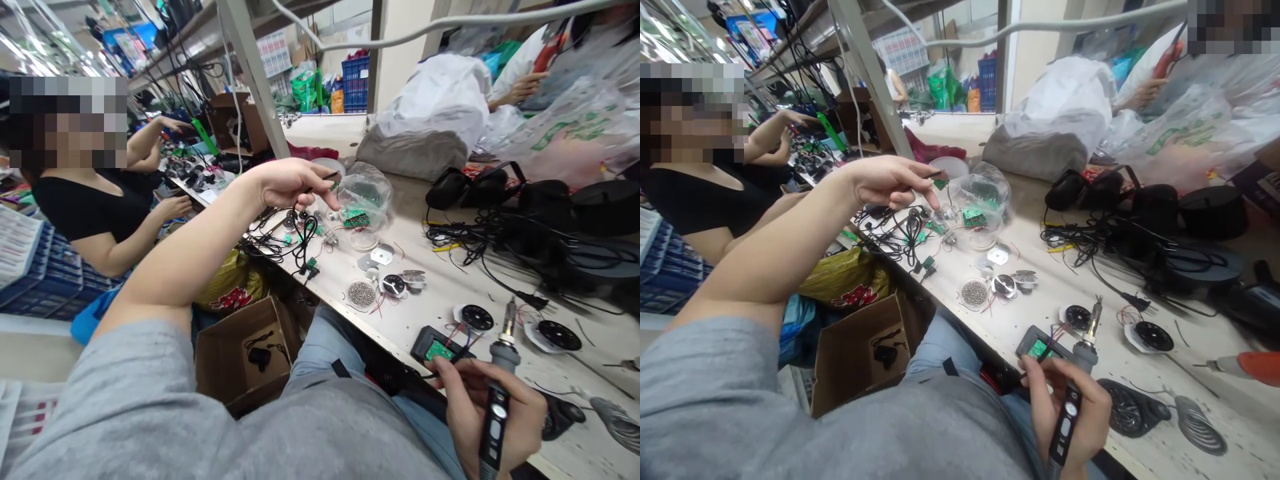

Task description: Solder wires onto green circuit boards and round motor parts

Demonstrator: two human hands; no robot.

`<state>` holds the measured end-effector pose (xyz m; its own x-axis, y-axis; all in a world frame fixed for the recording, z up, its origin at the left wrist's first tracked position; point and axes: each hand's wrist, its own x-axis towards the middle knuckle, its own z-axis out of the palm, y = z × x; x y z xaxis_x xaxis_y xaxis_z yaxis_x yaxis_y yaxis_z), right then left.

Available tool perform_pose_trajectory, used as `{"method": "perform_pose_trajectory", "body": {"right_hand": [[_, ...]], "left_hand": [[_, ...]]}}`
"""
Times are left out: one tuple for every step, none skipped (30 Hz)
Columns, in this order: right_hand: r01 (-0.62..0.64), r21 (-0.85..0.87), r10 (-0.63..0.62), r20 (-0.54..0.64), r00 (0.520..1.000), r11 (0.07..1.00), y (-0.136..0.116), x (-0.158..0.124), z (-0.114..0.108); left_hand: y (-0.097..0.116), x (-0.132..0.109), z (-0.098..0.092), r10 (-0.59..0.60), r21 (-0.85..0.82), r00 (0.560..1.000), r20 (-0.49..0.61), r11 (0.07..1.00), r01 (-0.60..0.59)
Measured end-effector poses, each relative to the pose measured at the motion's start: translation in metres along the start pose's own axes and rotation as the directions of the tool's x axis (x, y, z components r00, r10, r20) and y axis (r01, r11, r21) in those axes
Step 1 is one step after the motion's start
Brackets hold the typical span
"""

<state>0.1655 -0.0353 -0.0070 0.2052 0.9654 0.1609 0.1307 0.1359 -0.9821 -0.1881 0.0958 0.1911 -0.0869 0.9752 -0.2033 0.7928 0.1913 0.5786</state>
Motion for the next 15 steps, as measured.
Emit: {"method": "perform_pose_trajectory", "body": {"right_hand": [[-0.007, -0.008, 0.007, 0.003, 1.000, 1.000, 0.000, 0.000, 0.000], [-0.008, -0.015, 0.008, 0.008, 1.000, 1.000, 0.000, 0.000, 0.001], [-0.005, -0.019, 0.005, 0.016, 1.000, 1.000, 0.000, 0.000, 0.001], [0.001, -0.022, -0.001, 0.022, 1.000, 1.000, 0.001, 0.000, 0.001], [0.005, -0.027, -0.004, 0.027, 1.000, 1.000, 0.001, 0.001, 0.002], [0.006, -0.032, -0.005, 0.030, 1.000, 0.999, 0.001, 0.001, 0.001], [0.006, -0.037, -0.005, 0.028, 1.000, 0.999, 0.001, 0.001, 0.001], [0.000, -0.043, 0.001, 0.031, 1.000, 0.999, 0.001, 0.001, 0.000], [-0.007, -0.049, 0.008, 0.032, 0.999, 0.999, 0.001, 0.000, 0.000], [-0.013, -0.055, 0.015, 0.034, 0.999, 0.998, 0.001, 0.000, -0.001], [-0.019, -0.059, 0.021, 0.036, 0.999, 0.998, 0.001, 0.001, -0.002], [-0.024, -0.063, 0.027, 0.040, 0.999, 0.998, 0.001, 0.001, -0.002], [-0.031, -0.065, 0.034, 0.045, 0.998, 0.997, 0.002, 0.001, -0.002], [-0.035, -0.064, 0.038, 0.047, 0.998, 0.997, 0.003, 0.001, -0.001], [-0.040, -0.060, 0.043, 0.052, 0.998, 0.997, 0.004, 0.001, 0.000]], "left_hand": [[-0.002, 0.003, 0.000, 0.009, -0.019, 0.999, 0.037, 1.000, -0.009], [-0.005, 0.005, 0.003, 0.014, -0.056, 0.996, 0.090, 0.998, -0.009], [-0.009, 0.008, 0.009, 0.009, -0.097, 0.989, 0.147, 0.995, 0.006], [-0.014, 0.009, 0.017, -0.008, -0.130, 0.980, 0.200, 0.991, 0.035], [-0.019, 0.011, 0.027, -0.037, -0.148, 0.969, 0.244, 0.986, 0.075], [-0.025, 0.011, 0.039, -0.073, -0.151, 0.959, 0.273, 0.982, 0.118], [-0.031, 0.010, 0.051, -0.112, -0.141, 0.953, 0.283, 0.977, 0.157], [-0.037, 0.009, 0.064, -0.153, -0.119, 0.951, 0.267, 0.975, 0.190], [-0.044, 0.006, 0.077, -0.190, -0.080, 0.956, 0.225, 0.974, 0.213], [-0.051, 0.003, 0.089, -0.227, -0.019, 0.961, 0.156, 0.972, 0.233], [-0.059, -0.001, 0.099, -0.260, 0.060, 0.963, 0.070, 0.965, 0.256], [-0.067, -0.005, 0.109, -0.287, 0.141, 0.958, -0.013, 0.948, 0.285], [-0.075, -0.010, 0.116, -0.307, 0.211, 0.948, -0.081, 0.924, 0.318], [-0.083, -0.014, 0.123, -0.326, 0.264, 0.937, -0.128, 0.899, 0.349], [-0.092, -0.017, 0.129, -0.345, 0.294, 0.926, -0.151, 0.879, 0.375]]}}
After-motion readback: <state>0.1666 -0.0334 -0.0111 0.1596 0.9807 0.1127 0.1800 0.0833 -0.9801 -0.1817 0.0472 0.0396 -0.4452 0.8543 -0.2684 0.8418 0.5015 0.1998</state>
